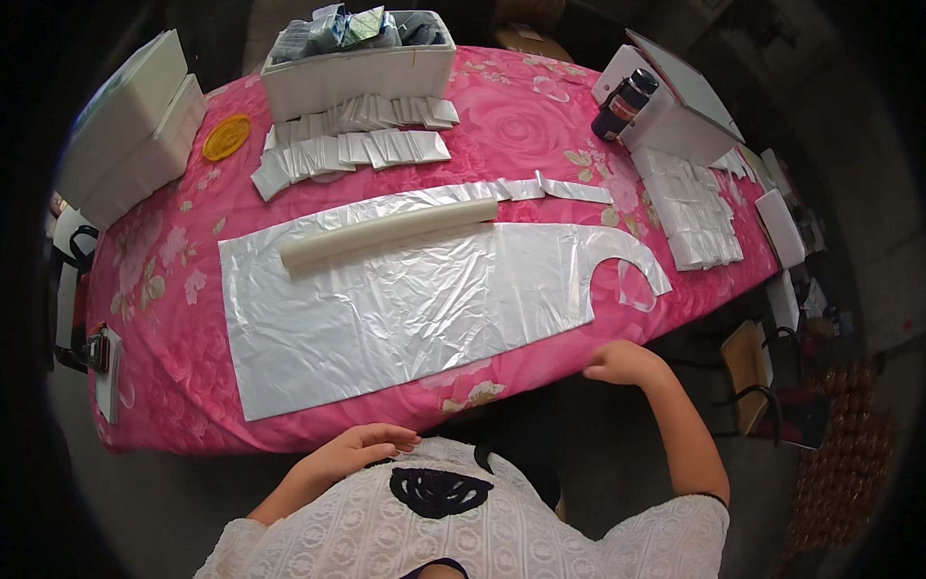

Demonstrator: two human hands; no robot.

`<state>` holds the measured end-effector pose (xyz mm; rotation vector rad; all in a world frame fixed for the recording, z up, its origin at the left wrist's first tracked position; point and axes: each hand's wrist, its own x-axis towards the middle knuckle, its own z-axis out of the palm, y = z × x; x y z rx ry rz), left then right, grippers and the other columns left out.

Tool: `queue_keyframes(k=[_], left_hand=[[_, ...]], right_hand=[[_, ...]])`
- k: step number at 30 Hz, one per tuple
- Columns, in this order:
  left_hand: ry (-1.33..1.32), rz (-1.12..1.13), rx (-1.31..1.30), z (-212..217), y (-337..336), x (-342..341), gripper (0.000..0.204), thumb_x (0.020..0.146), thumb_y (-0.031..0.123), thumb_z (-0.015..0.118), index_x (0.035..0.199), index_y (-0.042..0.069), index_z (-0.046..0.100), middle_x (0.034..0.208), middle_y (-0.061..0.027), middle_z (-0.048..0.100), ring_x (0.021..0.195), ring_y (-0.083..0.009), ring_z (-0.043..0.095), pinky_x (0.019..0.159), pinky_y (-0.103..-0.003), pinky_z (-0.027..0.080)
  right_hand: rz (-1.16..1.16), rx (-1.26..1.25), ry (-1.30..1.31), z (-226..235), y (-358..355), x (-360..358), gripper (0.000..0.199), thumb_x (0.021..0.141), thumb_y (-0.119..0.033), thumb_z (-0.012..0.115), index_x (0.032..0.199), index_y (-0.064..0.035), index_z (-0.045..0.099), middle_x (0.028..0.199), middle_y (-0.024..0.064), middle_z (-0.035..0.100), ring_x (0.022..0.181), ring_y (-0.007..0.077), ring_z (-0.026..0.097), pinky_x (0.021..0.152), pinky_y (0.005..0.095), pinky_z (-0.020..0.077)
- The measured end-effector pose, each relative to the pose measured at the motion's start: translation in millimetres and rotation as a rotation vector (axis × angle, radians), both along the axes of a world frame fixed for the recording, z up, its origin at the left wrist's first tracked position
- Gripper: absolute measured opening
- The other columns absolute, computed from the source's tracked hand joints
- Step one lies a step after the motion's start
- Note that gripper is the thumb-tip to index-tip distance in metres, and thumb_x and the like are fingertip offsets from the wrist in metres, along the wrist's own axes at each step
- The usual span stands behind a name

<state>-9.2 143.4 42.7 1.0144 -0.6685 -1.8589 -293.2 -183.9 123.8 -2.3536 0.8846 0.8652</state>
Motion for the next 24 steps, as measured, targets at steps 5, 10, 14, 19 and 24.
queue_keyframes(k=[5,10,14,19,24], left_hand=[[0.0,0.082,0.025,20.3,-2.6,21.9,0.033,0.09,0.009,0.049,0.121,0.0,0.047,0.118,-0.0072,0.053,0.108,-0.0137,0.049,0.094,-0.028,0.037],[-0.177,0.23,-0.004,26.5,5.8,32.2,0.034,0.089,0.01,0.05,0.122,0.001,0.048,0.116,-0.007,0.055,0.104,-0.0129,0.051,0.091,-0.027,0.039],[-0.312,0.324,0.011,33.6,9.9,26.7,0.035,0.087,0.01,0.052,0.121,0.001,0.049,0.113,-0.0076,0.056,0.1,-0.013,0.053,0.088,-0.028,0.041],[-0.4,0.407,0.064,33.2,7.7,13.8,0.036,0.085,0.012,0.055,0.119,0.001,0.05,0.109,-0.0089,0.058,0.095,-0.0144,0.056,0.084,-0.028,0.044],[-0.772,0.246,-0.024,27.0,-53.4,7.9,0.037,0.084,0.013,0.056,0.118,-0.001,0.05,0.111,-0.0127,0.058,0.099,-0.0153,0.055,0.084,-0.029,0.045]], right_hand=[[0.276,-0.16,-0.595,6.7,32.8,155.3,0.032,0.078,-0.021,0.06,0.104,-0.003,0.059,0.097,0.0148,0.061,0.096,0.0308,0.055,0.085,0.0381,0.0437],[0.368,-0.563,-0.788,-45.8,-26.6,244.3,0.056,0.071,-0.015,0.067,0.121,-0.0045,0.045,0.124,0.0198,0.045,0.116,0.0345,0.041,0.096,0.04,0.0361],[0.413,-0.504,-0.648,-70.1,-65.4,248.4,0.06,0.07,-0.015,0.068,0.124,-0.0059,0.043,0.111,0.0183,0.052,0.101,0.0328,0.052,0.087,0.0391,0.0422],[0.269,-0.428,-0.434,-53.7,-3.8,206.6,0.063,0.072,-0.023,0.067,0.126,-0.0017,0.041,0.098,0.0189,0.055,0.087,0.0323,0.057,0.073,0.0397,0.0478],[0.049,-0.221,-0.441,-59.4,61.4,144.5,0.068,0.076,-0.035,0.063,0.127,0.0033,0.037,0.095,0.0212,0.054,0.083,0.036,0.057,0.071,0.0414,0.0472]])
